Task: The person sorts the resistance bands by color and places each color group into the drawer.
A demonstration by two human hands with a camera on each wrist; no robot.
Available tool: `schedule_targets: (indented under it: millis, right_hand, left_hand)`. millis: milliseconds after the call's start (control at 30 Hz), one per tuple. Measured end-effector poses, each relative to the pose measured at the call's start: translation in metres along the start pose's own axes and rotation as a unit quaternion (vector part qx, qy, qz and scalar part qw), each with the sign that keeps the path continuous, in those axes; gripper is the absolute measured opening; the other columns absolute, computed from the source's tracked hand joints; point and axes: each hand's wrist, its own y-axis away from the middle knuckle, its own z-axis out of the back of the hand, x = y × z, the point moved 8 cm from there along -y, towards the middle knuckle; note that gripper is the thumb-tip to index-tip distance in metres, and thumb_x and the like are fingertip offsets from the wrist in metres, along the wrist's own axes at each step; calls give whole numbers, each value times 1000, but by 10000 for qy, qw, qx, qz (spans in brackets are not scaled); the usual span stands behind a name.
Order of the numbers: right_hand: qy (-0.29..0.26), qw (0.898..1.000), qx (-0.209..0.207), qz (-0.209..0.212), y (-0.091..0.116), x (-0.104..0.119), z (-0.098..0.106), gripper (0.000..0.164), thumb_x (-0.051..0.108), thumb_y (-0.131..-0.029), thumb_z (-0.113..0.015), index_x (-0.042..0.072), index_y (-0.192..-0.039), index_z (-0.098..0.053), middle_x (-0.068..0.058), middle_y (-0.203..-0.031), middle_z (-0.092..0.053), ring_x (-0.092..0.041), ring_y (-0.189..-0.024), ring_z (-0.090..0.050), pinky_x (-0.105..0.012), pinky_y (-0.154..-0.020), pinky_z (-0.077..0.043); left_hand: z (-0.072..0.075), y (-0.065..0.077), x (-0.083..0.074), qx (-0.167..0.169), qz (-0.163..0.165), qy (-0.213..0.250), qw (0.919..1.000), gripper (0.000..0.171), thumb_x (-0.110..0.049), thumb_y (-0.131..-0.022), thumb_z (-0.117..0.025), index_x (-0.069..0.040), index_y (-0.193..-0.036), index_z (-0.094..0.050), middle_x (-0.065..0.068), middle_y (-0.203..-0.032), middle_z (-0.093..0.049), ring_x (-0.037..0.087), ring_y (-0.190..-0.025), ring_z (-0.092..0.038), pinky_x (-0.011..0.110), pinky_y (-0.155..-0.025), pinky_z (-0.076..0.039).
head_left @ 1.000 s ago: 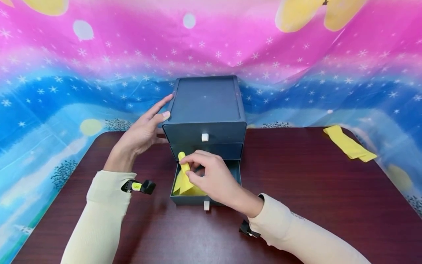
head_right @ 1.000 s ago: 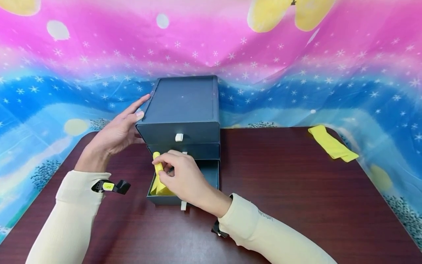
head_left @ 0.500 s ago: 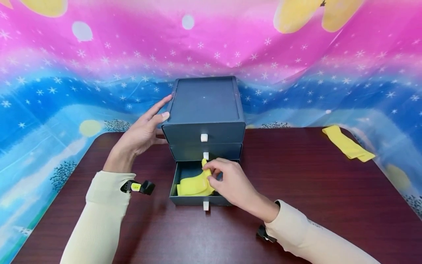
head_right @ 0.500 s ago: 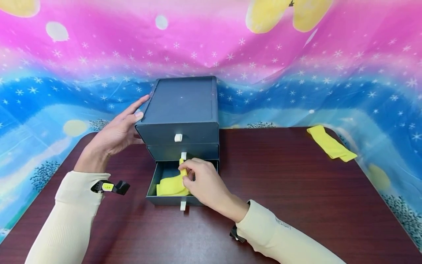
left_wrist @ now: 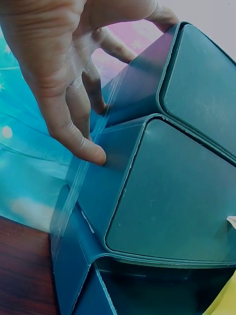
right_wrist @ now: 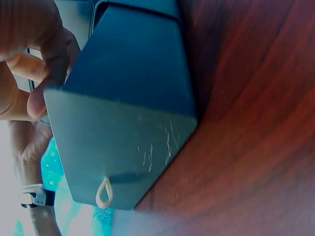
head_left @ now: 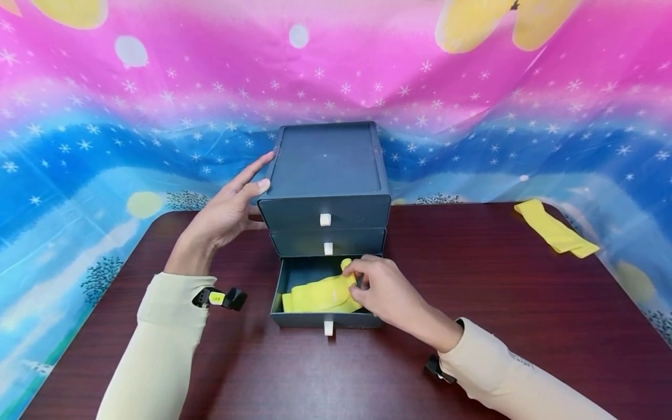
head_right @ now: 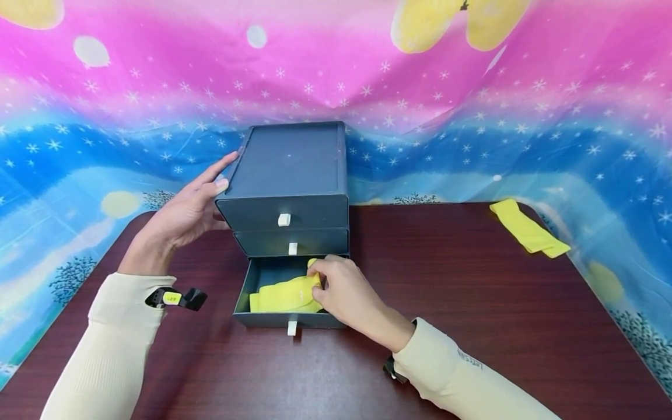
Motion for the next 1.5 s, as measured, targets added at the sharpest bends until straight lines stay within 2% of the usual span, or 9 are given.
schedule_targets:
  millis: [167, 267, 367, 500, 967, 1167, 1333, 1500]
  right_hand:
    - [176, 9998, 104, 30, 2, -3, 7, 20, -2, -88, -76, 5, -106, -80, -1, -81, -57, -11, -68, -51, -22, -60, -48]
    - [293, 9995, 154, -8, 5, -6, 10, 19, 0, -87, -79, 6, -105, -81, -1, -79, -55, -12, -70, -49, -22, -60, -46]
    - [278, 9995, 142, -82, 7, -11, 15, 18, 0, -87, -79, 5, -104, -80, -1, -80, -54, -13, -71, -49, -22, -61, -46]
    - [271, 9996, 0, -121, 11, -17, 26, 17, -1, -88, -77, 5, -104, -79, -1, -82, -55, -13, -72, -51, -22, -61, -47]
    - [644, 9957, -666, -76, 20, -35, 75, 17, 3, -88, -79, 11, -103, -79, 1, -88, -64, -14, -78, -57, -26, -68, -48]
    - [787, 9920, -967, -175, 22, -52, 98, 16, 4, -88, -80, 10, -102, -78, -2, -89, -67, -15, -79, -59, -26, -69, -48]
    - [969, 9871, -1234, -316, 26, -73, 117, 15, 5, -88, -81, 8, -103, -78, -5, -91, -71, -19, -81, -63, -27, -71, -49]
    - [1088, 9824, -1443, -469, 32, -101, 137, 16, 6, -89, -81, 6, -104, -77, -12, -95, -75, -30, -86, -70, -31, -74, -51]
  left_hand:
    - [0, 0, 0, 75, -16, 28, 10000, 59, -41, -110, -51, -56, -161, -25, 9, -170, -23, 46, -125, -63, 79, -113, -33]
    - [0, 0, 0, 81, 0, 12, 10000, 60, -41, -110, -51, -56, -161, -25, 9, -170, -23, 44, -123, -65, 78, -113, -33]
    - [-1, 0, 1, 53, 31, -3, 10000, 60, -42, -109, -52, -57, -161, -25, 7, -170, -23, 47, -126, -63, 78, -113, -34]
    - [-1, 0, 1, 58, 42, -9, 10000, 60, -42, -109, -51, -57, -161, -25, 8, -170, -24, 52, -131, -58, 78, -113, -33]
    - [-1, -1, 1, 59, 42, 21, 10000, 60, -42, -110, -51, -57, -161, -25, 7, -171, -22, 54, -132, -56, 79, -113, -32]
    - [-1, -2, 2, 59, 54, 35, 10000, 59, -42, -110, -51, -57, -161, -25, 8, -169, -25, 50, -129, -60, 78, -113, -32]
    - [-1, -1, 2, 64, 50, 43, 10000, 60, -42, -110, -52, -57, -161, -25, 8, -170, -23, 56, -135, -52, 78, -114, -31]
    - [-1, -1, 1, 79, 34, 34, 10000, 60, -42, -109, -52, -57, -161, -24, 7, -172, -20, 59, -137, -49, 79, -114, -31]
